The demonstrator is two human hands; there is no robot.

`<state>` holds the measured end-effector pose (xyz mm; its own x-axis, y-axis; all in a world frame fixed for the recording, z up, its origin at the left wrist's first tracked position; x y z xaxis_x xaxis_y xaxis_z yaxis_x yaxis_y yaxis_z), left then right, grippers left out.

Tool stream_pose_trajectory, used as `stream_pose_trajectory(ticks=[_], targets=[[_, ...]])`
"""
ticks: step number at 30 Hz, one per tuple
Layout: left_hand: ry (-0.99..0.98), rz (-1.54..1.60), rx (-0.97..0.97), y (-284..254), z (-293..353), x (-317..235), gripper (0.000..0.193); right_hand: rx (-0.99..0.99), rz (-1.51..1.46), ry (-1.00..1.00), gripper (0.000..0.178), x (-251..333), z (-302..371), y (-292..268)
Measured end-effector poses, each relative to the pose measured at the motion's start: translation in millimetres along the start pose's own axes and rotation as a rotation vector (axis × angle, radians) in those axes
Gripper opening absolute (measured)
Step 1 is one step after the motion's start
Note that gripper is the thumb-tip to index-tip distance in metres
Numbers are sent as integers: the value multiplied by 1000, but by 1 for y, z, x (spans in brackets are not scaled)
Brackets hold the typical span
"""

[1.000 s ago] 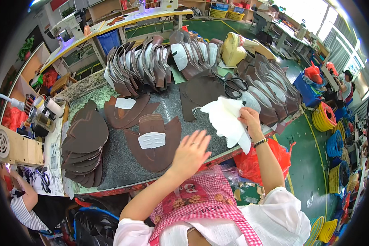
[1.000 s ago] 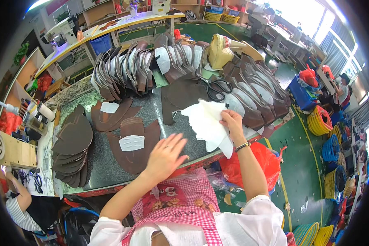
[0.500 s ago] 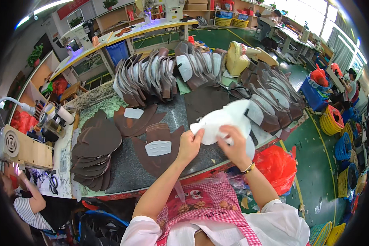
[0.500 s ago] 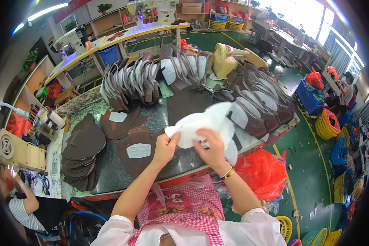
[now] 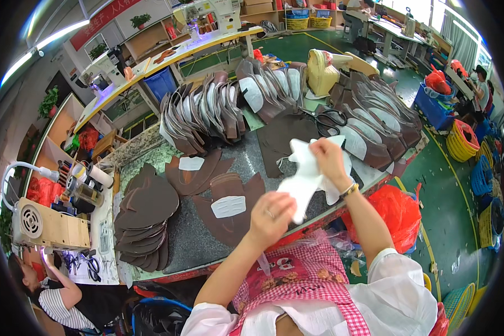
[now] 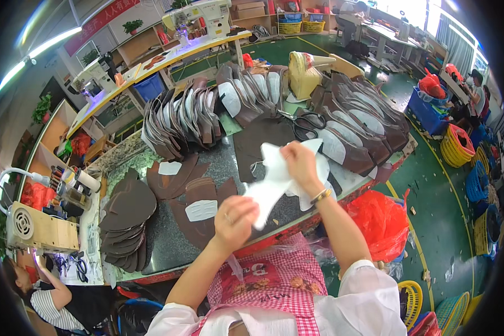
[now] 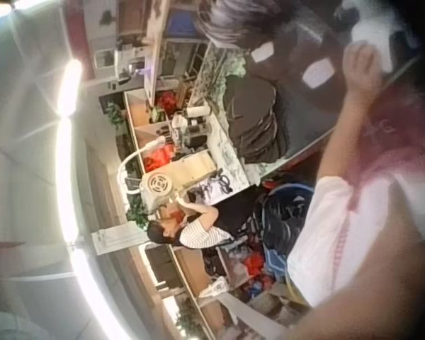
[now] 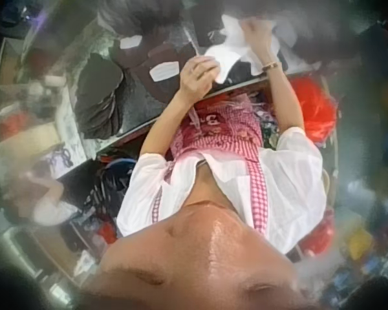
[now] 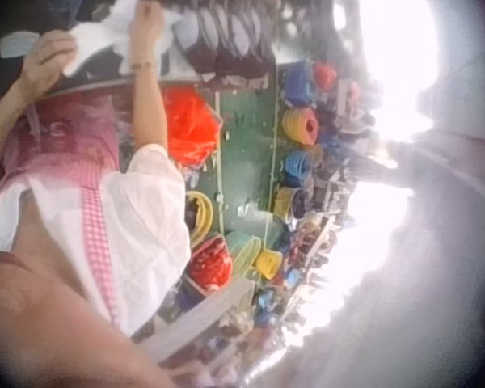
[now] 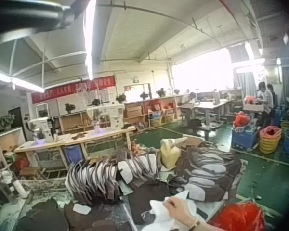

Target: The person aligns and attaches white lining pieces and leather patches onto shoe upper components by hand on a workbench.

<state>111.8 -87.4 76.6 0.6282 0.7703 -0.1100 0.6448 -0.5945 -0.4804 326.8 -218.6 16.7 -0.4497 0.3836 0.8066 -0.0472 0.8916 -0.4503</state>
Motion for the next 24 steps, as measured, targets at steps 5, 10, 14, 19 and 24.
stream_pose_trajectory(ticks=[5, 10, 14, 19, 24], targets=[[-69, 125, -88, -20, 13, -12, 17, -206, -77, -50, 15, -44, -27, -53], [-166, 97, 92, 35, -2, 23, 30, -510, 66, -524, 9, 94, 13, -88], [-746, 600, 99, 65, 12, 35, 33, -198, 339, -939, 12, 139, 71, -59], [-1081, 1004, -89, 30, 26, 44, 27, 95, -263, -304, 17, 121, 96, -6], [-968, 510, 102, 3, 27, 36, 34, 250, -212, -209, 9, 130, 85, 13]])
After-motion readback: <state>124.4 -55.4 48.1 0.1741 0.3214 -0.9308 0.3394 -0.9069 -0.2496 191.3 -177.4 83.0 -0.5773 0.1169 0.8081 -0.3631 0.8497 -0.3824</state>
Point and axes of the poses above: each hand's wrist, its own z-axis away from the middle knuckle, its own y-axis out of the palm, x = y × z, the point moved 6 cm from there along -z, towards the middle knuckle, and after that the axes turned 1 degree about x, right-handed, at the moved point
